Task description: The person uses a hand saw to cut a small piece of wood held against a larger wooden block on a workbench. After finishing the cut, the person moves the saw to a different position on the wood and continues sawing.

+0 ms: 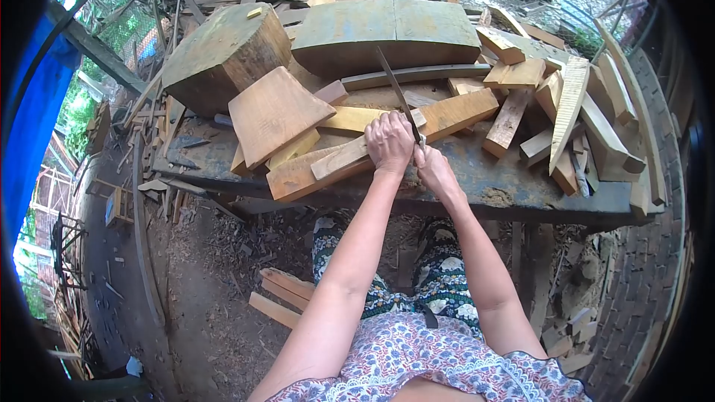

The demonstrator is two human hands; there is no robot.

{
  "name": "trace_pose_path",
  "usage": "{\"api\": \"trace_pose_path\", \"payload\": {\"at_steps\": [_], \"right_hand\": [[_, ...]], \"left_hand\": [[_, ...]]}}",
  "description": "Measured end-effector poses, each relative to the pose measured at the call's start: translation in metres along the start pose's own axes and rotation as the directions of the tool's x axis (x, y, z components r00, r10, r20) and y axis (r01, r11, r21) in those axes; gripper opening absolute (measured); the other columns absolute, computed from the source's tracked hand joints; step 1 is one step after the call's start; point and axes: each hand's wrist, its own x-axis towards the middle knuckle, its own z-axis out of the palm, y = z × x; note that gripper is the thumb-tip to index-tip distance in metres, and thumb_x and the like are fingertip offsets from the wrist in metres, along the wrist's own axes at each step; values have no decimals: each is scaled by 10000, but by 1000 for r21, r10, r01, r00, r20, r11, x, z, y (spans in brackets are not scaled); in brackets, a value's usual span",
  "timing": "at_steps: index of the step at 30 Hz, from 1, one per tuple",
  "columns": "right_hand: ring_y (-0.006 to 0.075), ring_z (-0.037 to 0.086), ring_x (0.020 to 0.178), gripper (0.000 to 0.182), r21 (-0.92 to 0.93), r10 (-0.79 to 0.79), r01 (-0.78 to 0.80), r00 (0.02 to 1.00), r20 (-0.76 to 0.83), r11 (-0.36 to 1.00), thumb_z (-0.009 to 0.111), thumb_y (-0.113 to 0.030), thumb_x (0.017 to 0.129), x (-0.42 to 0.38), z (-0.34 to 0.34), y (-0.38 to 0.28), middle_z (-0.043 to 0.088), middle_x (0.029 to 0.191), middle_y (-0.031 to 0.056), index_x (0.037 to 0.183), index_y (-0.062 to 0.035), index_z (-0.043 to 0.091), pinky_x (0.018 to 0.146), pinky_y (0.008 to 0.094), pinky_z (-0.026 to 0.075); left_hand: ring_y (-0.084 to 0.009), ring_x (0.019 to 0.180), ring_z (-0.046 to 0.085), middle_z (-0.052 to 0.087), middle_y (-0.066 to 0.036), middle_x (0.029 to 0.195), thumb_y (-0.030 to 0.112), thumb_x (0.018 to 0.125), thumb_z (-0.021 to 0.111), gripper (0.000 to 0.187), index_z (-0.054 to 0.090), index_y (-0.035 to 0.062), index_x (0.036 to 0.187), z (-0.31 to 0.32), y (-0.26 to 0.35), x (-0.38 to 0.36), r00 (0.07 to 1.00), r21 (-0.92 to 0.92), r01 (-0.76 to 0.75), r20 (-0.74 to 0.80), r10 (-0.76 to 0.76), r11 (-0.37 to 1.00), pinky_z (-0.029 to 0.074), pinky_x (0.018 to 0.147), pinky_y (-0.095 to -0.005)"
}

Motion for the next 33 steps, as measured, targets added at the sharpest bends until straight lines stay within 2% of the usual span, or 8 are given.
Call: {"api": "trace_pose_path", "payload": {"at_steps": [10,12,17,21,27,29,32,33], "right_hand": [[488,552,979,449,-33,-67,64,995,-77,997,364,-335,987,-1,10,10,597,935,326,960,54,586,800,538,439],[488,554,974,457,-21,-77,76,995,-65,997,358,-338,988,-1,8,9,595,934,327,954,57,585,798,535,439],[496,560,944,485,94,77,-81,996,45,992,352,-374,974,2,5,8,593,904,324,888,48,576,780,503,443],[491,569,914,485,110,73,-77,997,41,991,356,-388,968,3,8,13,596,861,311,874,37,571,769,494,447],[461,584,852,491,155,93,-103,993,68,982,354,-402,975,5,13,18,596,825,288,883,34,562,751,473,453],[455,579,836,511,276,97,-104,995,37,955,377,-437,977,7,24,27,601,830,278,887,32,561,744,465,454],[449,579,828,497,291,30,2,994,-108,957,408,-435,981,13,44,43,609,828,258,893,28,564,735,460,456],[449,579,828,497,292,38,-7,994,-100,956,408,-435,981,11,44,40,609,828,258,893,28,564,735,460,456]], "left_hand": [[-266,756,604,618,-100,763,214,856,507,185,592,75,770,1,-1,0,1000,23,-20,-3,20,1000,447,732,-393],[-268,749,616,645,-103,796,206,871,494,214,644,59,827,1,-1,0,1000,15,-16,8,16,1000,457,731,-389],[-269,753,601,611,-105,759,214,855,504,183,587,71,776,1,-1,0,1000,-2,-21,-17,21,1000,447,735,-395],[-267,754,616,646,-99,802,211,867,488,215,645,66,844,-2,-1,0,1000,10,-16,19,15,1000,458,738,-390],[-270,756,614,635,-96,790,217,856,497,202,632,70,831,-2,-1,0,999,17,-27,19,26,999,458,735,-394],[-271,754,612,631,-95,786,217,856,497,199,628,70,829,-2,-1,0,999,20,-33,19,32,999,458,731,-394],[-274,748,610,625,-95,783,214,855,498,192,624,71,831,-3,-1,0,999,21,-41,13,41,999,457,724,-394],[-274,745,609,623,-95,782,211,854,499,189,624,70,833,-4,-1,1,999,18,-42,8,42,999,457,721,-394]]}}
